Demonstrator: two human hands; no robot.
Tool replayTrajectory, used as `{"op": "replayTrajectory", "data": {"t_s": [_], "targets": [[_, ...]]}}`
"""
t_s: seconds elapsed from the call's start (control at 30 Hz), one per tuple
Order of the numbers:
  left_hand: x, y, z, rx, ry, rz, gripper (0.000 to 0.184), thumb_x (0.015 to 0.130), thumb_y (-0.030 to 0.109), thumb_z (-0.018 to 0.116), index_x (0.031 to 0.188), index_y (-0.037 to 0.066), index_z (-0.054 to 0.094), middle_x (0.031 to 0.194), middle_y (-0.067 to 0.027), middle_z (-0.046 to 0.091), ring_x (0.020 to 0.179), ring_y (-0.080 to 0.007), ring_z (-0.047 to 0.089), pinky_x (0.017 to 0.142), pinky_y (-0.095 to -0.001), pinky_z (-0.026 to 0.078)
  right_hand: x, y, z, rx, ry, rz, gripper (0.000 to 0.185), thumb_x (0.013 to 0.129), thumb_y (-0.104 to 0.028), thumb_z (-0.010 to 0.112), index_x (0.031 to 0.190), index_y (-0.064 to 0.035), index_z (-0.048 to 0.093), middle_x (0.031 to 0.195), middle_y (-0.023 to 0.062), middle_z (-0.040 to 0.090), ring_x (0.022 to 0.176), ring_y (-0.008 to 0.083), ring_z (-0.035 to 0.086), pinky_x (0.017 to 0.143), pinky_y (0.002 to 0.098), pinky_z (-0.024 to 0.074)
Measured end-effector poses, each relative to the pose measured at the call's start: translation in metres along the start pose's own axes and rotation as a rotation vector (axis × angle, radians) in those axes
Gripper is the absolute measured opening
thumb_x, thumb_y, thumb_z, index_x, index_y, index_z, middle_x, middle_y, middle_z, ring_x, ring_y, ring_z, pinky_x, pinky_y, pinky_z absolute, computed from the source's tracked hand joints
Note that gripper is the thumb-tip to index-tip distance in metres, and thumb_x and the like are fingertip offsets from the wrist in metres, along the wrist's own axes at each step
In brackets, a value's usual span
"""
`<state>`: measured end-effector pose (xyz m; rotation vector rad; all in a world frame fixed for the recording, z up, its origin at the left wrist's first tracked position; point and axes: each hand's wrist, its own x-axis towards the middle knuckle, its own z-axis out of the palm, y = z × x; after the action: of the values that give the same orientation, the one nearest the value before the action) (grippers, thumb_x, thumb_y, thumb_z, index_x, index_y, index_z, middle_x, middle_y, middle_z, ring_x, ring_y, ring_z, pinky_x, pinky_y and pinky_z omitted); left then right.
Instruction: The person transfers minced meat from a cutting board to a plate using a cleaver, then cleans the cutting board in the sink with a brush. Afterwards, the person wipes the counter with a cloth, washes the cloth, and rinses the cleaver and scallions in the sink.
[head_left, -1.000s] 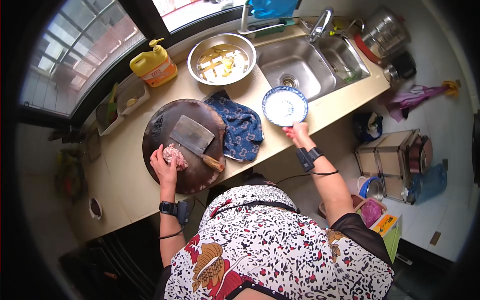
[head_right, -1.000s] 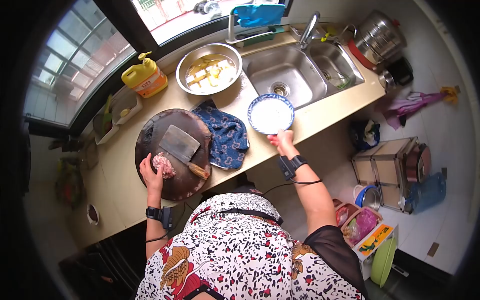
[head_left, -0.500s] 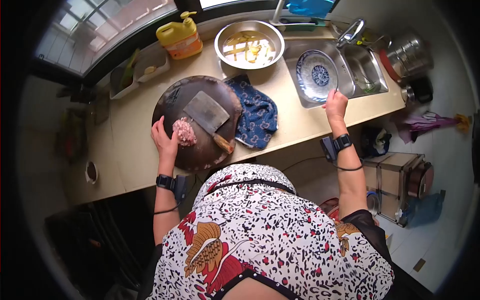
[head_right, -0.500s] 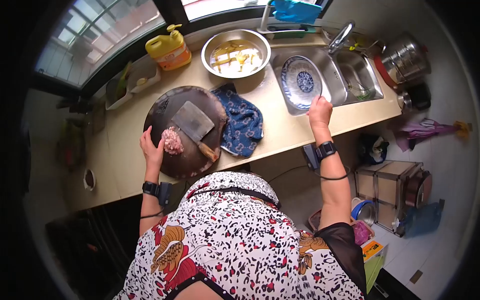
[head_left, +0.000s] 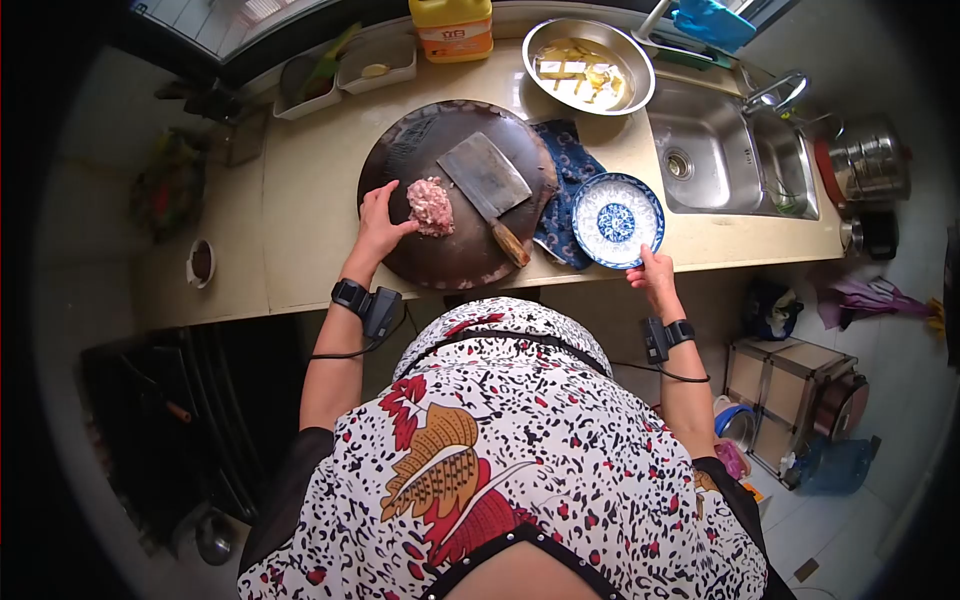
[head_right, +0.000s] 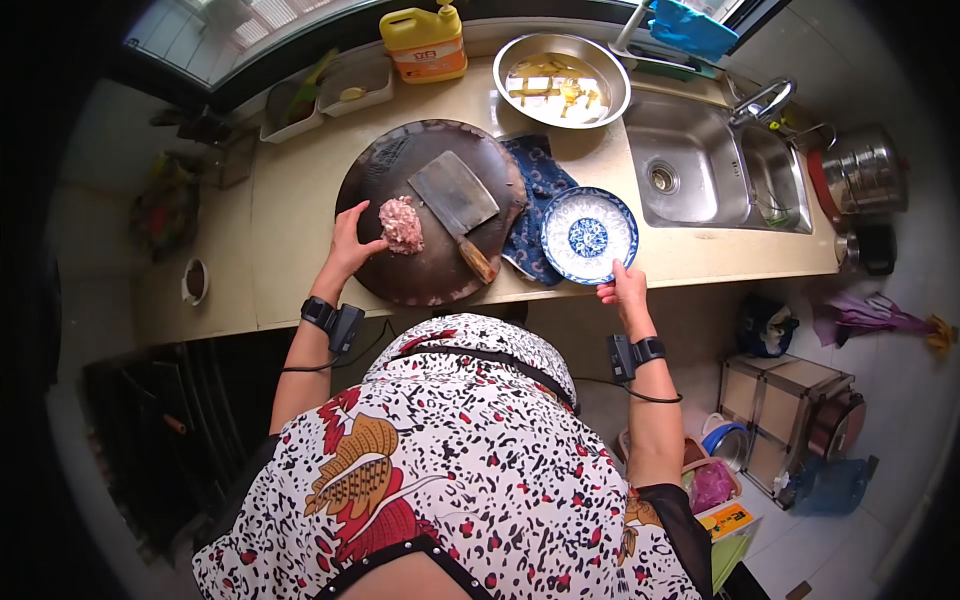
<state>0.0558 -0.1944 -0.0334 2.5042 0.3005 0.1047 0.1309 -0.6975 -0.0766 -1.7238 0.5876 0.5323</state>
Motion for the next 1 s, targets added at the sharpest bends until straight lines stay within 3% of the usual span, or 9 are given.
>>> {"op": "replayTrajectory", "data": {"t_s": [0.07, 0.17, 0.2, 0.27, 0.37, 0.43, 0.63, 0.8, 1.0], "targets": [[0.004, -0.001, 0.001, 0.02, -0.05, 0.0, 0.094, 0.053, 0.02, 0.086, 0.135, 0.011, 0.04, 0.13, -0.0172, 0.039, 0.12, -0.0362, 0.039, 0.1, -0.0425, 0.036, -0.006, -0.018, -0.001, -0.272, 0.071, 0.059, 0.042, 0.09, -0.035, 0.055, 0.082, 0.0069, 0.058, 0.069, 0.0193, 0.064, 0.05, 0.026, 0.063, 0.042, 0.0332, 0.0502], [0.011, 0.012, 0.0, 0.063, -0.111, 0.02, 0.1, 0.049, 0.02, 0.087, 0.136, 0.011, 0.038, 0.131, -0.0164, 0.037, 0.121, -0.0359, 0.038, 0.1, -0.0431, 0.036, -0.034, -0.042, 0.015, -1.225, 0.562, -0.467, 0.04, 0.088, -0.036, 0.058, 0.086, 0.0044, 0.059, 0.074, 0.0212, 0.065, 0.064, 0.032, 0.065, 0.056, 0.0393, 0.052], [0.013, 0.015, 0.0, 0.08, -0.129, 0.017, 0.105, 0.046, 0.02, 0.088, 0.137, 0.012, 0.036, 0.132, -0.0157, 0.036, 0.12, -0.0361, 0.038, 0.099, -0.0436, 0.037, -0.047, -0.059, 0.031, -1.152, 0.586, -0.465, 0.035, 0.085, -0.034, 0.061, 0.089, 0.0007, 0.06, 0.076, 0.0202, 0.064, 0.072, 0.036, 0.063, 0.067, 0.0427, 0.0496], [0.021, 0.016, 0.004, 0.113, -0.146, 0.042, 0.105, 0.045, 0.02, 0.089, 0.136, 0.011, 0.037, 0.132, -0.0155, 0.036, 0.12, -0.0363, 0.038, 0.099, -0.0437, 0.037, -0.056, -0.065, 0.062, -0.997, 0.511, -0.796, 0.029, 0.085, -0.029, 0.061, 0.087, 0.0003, 0.06, 0.075, 0.0186, 0.063, 0.071, 0.0353, 0.062, 0.065, 0.0429, 0.049], [0.035, 0.014, 0.013, 0.131, -0.183, 0.098, 0.103, 0.043, 0.018, 0.088, 0.134, 0.009, 0.039, 0.127, -0.0151, 0.039, 0.117, -0.036, 0.039, 0.098, -0.0425, 0.038, -0.078, -0.073, 0.131, -0.586, 0.076, -0.907, 0.029, 0.079, -0.03, 0.069, 0.088, -0.0044, 0.059, 0.08, 0.0168, 0.061, 0.074, 0.0338, 0.059, 0.067, 0.0419, 0.0479], [0.041, 0.019, 0.011, 0.141, -0.254, 0.101, 0.1, 0.045, 0.017, 0.087, 0.133, 0.009, 0.04, 0.124, -0.0158, 0.039, 0.115, -0.036, 0.039, 0.1, -0.04, 0.037, -0.082, -0.072, 0.169, -0.736, -0.014, -1.066, 0.033, 0.074, -0.031, 0.072, 0.089, -0.0054, 0.057, 0.085, 0.0149, 0.059, 0.078, 0.0329, 0.059, 0.07, 0.0413, 0.0478], [0.049, 0.023, 0.009, 0.167, -0.304, 0.177, 0.081, 0.044, 0.012, 0.083, 0.118, 0.011, 0.05, 0.117, -0.012, 0.044, 0.109, -0.0337, 0.042, 0.094, -0.0398, 0.039, -0.075, -0.076, 0.217, -1.037, -0.211, -0.903, 0.056, 0.072, -0.027, 0.075, 0.109, -0.0005, 0.041, 0.094, 0.0217, 0.057, 0.087, 0.0379, 0.058, 0.075, 0.043, 0.0472], [0.04, 0.02, 0.014, 0.066, -0.314, 0.328, 0.076, 0.045, 0.011, 0.084, 0.113, 0.012, 0.051, 0.113, -0.0125, 0.046, 0.11, -0.0347, 0.042, 0.092, -0.0424, 0.04, -0.065, -0.064, 0.235, -0.904, -0.097, -0.888, 0.051, 0.064, 0.006, 0.058, 0.112, 0.0053, 0.04, 0.086, 0.0259, 0.059, 0.083, 0.0416, 0.059, 0.075, 0.046, 0.0483], [0.018, 0.021, 0.008, -0.002, -0.252, 0.398, 0.086, 0.044, 0.009, 0.085, 0.122, 0.011, 0.048, 0.119, -0.0114, 0.045, 0.114, -0.0344, 0.04, 0.095, -0.0432, 0.037, -0.094, -0.085, 0.229, -0.764, 0.025, -0.848, 0.061, 0.07, -0.002, 0.054, 0.129, 0.0016, 0.037, 0.105, 0.0235, 0.055, 0.096, 0.0379, 0.056, 0.083, 0.0437, 0.0458]]}}
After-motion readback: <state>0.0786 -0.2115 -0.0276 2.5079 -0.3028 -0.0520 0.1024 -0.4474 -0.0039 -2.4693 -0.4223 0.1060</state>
